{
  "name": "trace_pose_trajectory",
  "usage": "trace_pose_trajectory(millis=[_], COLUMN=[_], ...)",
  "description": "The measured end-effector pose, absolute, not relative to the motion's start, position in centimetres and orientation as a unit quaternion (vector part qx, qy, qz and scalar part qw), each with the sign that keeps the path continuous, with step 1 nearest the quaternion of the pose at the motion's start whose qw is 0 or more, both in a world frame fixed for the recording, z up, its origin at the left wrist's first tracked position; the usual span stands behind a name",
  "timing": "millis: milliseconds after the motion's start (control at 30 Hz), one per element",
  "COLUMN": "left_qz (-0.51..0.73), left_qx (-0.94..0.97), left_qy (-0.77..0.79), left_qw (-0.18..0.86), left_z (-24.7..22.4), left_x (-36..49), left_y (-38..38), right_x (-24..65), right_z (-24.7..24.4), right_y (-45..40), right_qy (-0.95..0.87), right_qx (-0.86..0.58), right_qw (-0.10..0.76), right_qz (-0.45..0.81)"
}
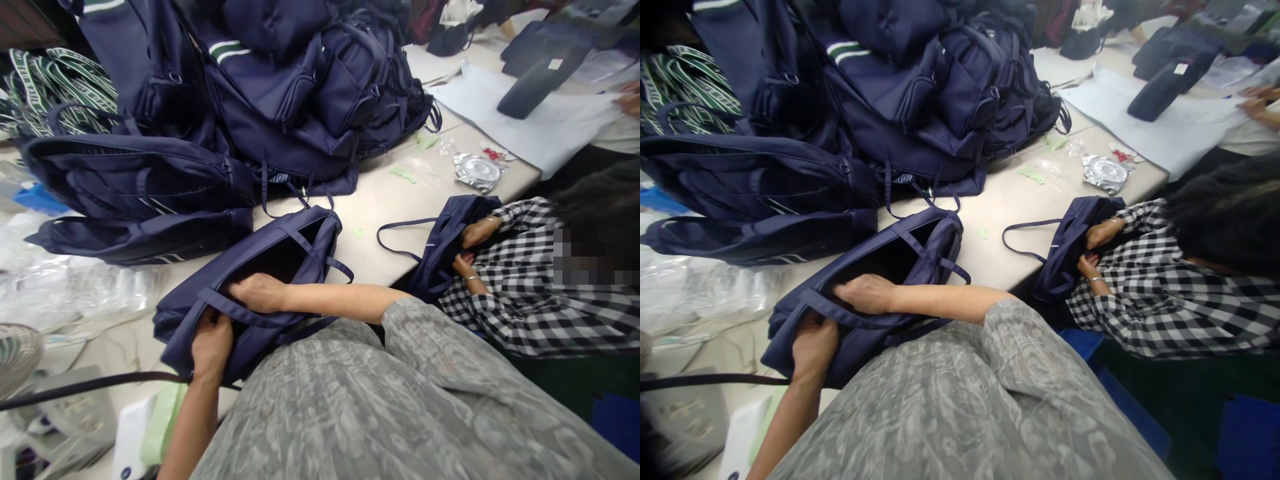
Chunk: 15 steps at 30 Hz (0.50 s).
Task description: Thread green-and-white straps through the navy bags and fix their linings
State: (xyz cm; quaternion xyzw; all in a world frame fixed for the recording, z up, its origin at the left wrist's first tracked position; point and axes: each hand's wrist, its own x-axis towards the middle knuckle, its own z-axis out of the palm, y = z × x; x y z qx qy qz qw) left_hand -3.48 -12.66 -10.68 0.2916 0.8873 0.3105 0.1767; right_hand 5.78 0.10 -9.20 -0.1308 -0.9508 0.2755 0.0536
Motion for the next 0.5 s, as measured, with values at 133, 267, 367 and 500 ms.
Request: trace_pose_trajectory(millis=[133,267,367,500], left_qz=[0.320,0.319,0.330,0.339], left_qx=[0.286,0.291,0.297,0.291], left_qy=[0.884,0.882,0.876,0.874], left_qw=[0.185,0.191,0.190,0.190], left_z=[-10.67,-10.39,-10.51,-10.93], left_x=[-3.55,-3.45,-3.50,-3.71], left_y=[-12.62,-12.53,-12.50,-12.51], right_x=[5.38,5.02,4.97,5.08], right_z=[-9.06,-8.87,-9.06,-9.63], right_y=[0.59,0.63,0.39,0.20], right_qy=[-0.950,-0.945,-0.945,-0.940], right_qx=[-0.165,-0.180,-0.193,-0.194], right_qw=[0.047,0.039,0.032,0.040], right_qz=[0.263,0.268,0.260,0.279])
